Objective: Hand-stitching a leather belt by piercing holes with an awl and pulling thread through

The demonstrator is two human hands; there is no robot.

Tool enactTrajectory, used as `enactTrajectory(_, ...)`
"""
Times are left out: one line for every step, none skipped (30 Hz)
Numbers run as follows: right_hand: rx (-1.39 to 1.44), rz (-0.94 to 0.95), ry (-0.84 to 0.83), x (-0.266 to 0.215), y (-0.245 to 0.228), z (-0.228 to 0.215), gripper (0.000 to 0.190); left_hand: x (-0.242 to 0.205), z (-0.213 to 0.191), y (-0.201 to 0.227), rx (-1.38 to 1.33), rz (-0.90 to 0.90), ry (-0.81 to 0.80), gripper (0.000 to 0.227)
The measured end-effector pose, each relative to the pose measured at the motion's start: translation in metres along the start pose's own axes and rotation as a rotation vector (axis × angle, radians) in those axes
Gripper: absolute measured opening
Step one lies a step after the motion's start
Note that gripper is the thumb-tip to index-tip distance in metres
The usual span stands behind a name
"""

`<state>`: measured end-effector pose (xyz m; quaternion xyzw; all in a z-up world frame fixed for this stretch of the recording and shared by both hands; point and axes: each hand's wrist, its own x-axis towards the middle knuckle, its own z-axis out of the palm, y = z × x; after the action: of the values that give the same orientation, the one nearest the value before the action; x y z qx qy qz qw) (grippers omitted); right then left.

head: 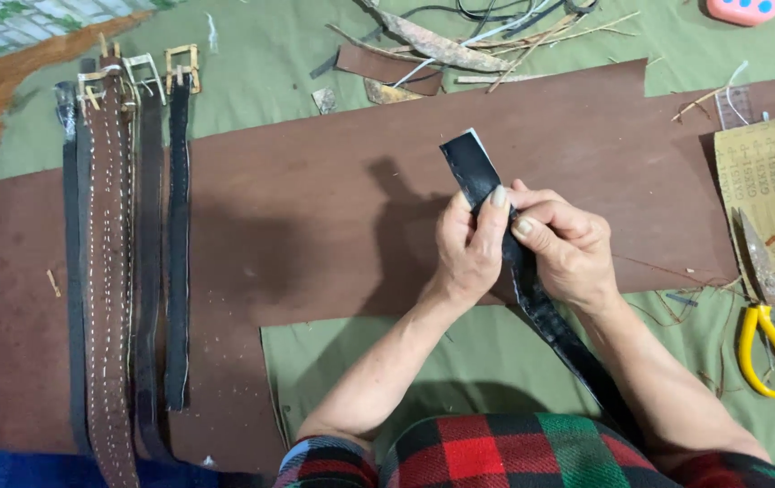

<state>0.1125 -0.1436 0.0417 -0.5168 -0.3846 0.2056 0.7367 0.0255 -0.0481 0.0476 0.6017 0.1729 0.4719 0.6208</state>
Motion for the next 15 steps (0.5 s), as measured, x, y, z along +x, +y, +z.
enactTrajectory(-0.028,0.005,-0.01,-0.001,-0.001,-0.001,0.019,0.0,0.001,0.001,0.011,0.021,0.029,0.022)
enactTrajectory(-0.031,-0.002,-0.009,-0.001,-0.006,0.005,0.019,0.0,0.003,0.004,0.006,0.027,0.027,0.022)
enactTrajectory(-0.032,0.006,0.004,0.0,-0.011,0.01,0.019,0.0,0.005,0.006,0.059,0.065,0.054,0.021)
enactTrajectory(-0.031,0.016,0.015,0.001,-0.015,0.017,0.02,0.001,0.005,0.008,0.114,0.104,0.084,0.021)
enactTrajectory(-0.034,0.01,0.013,0.0,-0.013,0.015,0.02,0.001,0.007,0.008,0.11,0.109,0.084,0.021)
enactTrajectory(-0.114,-0.002,-0.025,-0.003,-0.009,0.012,0.022,-0.001,0.008,0.008,0.158,0.149,0.108,0.018)
enactTrajectory(-0.195,-0.014,-0.063,-0.005,-0.005,0.01,0.025,-0.003,0.01,0.006,0.206,0.189,0.134,0.016)
enactTrajectory(-0.197,-0.013,-0.068,-0.006,-0.005,0.009,0.025,-0.004,0.007,0.007,0.204,0.188,0.138,0.016)
enactTrajectory(-0.209,-0.018,-0.069,-0.006,-0.004,0.008,0.027,-0.004,0.005,0.008,0.17,0.157,0.103,0.018)
enactTrajectory(-0.219,-0.024,-0.069,-0.005,-0.002,0.007,0.029,-0.003,0.002,0.008,0.136,0.126,0.067,0.019)
enactTrajectory(-0.22,-0.023,-0.072,-0.004,-0.009,0.011,0.029,-0.002,0.004,0.012,0.136,0.125,0.07,0.019)
enactTrajectory(-0.207,-0.03,-0.057,-0.002,-0.015,0.015,0.03,0.0,0.006,0.016,0.104,0.104,0.075,0.019)
enactTrajectory(-0.193,-0.037,-0.041,0.0,-0.02,0.02,0.031,0.002,0.007,0.019,0.073,0.083,0.079,0.02)
enactTrajectory(-0.19,-0.03,-0.045,0.001,-0.021,0.021,0.031,0.002,0.009,0.02,0.077,0.078,0.085,0.02)
enactTrajectory(-0.205,-0.049,-0.031,0.003,-0.021,0.022,0.031,0.002,0.01,0.02,0.066,0.077,0.094,0.021)
